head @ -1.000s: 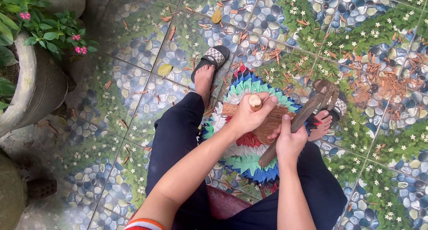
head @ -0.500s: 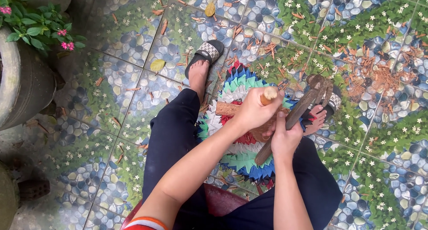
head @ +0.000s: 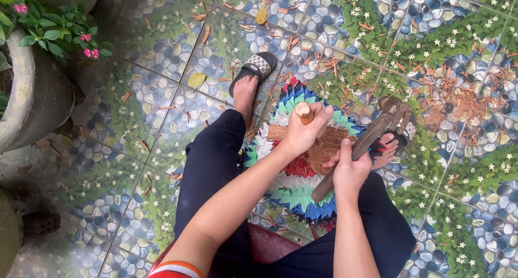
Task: Carving a decorative wooden object using a hammer and a small chisel while sitting on a low stool.
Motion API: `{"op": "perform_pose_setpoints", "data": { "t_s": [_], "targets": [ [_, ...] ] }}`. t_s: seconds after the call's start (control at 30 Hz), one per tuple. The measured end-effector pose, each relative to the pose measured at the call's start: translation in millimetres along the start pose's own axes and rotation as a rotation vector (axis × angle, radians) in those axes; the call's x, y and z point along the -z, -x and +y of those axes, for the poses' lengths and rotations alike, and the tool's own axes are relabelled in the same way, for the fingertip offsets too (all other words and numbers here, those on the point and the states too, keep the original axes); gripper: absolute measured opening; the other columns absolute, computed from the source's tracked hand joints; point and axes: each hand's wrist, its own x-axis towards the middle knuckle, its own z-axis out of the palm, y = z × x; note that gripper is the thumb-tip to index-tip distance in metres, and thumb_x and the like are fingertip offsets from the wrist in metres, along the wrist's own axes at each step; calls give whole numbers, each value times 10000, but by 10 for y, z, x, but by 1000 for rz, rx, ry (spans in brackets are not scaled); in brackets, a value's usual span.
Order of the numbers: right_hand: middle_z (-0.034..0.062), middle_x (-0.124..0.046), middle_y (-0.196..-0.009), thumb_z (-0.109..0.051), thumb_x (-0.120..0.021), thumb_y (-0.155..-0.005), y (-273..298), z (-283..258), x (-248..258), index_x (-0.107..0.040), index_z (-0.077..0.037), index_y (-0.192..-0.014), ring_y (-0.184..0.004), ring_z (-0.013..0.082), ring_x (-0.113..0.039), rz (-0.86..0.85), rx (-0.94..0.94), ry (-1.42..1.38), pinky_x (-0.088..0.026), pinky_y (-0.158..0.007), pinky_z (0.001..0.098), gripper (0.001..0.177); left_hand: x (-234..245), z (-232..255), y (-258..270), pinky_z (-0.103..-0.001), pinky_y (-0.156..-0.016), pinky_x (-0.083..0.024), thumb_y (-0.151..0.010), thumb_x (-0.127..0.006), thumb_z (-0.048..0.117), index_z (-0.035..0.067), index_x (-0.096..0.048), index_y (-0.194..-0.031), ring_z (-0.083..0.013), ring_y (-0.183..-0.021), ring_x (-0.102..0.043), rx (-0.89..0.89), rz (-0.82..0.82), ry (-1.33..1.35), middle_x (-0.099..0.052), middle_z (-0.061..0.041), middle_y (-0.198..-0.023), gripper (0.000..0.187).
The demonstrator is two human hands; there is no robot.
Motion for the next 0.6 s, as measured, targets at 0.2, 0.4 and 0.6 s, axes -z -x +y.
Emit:
{"op": "perform_pose_setpoints", "data": {
  "t_s": [0.2, 0.4, 0.6],
  "targets": [
    [69, -510, -535, -129, -560, -1101, -18, 57, 14, -520, -22, -918, -389, 198, -580, -3, 3, -27, -556, -371, 363, 215, 175, -75, 51, -180, -356, -243, -1025, -560, 131, 170, -359, -585, -29, -364, -293, 129, 52, 91, -322, 26, -430, 484],
    [82, -514, -538, -131, -555, -1108, -79, 232, 83, -544, -11, -915, -402, 200, -588, -8, 27, -13, -562, -384, 374, 227, -15, 437, 148, -270, -466, -397, -910, -639, 53, 105, -506, -629, -120, -462, -466, -98, -154, -400, -521, -63, -490, 315],
    [104, -534, -475, -171, -577, -1069, -45, 225, 25, -561, -41, -869, -362, 235, -600, 29, -5, 23, -509, -351, 341, 239, 113, 533, 166, -547, -733, -616, -675, -910, 381, 133, -711, -1119, -420, -882, -748, 218, -567, -1348, -729, -153, -1017, 546]
  ]
}}
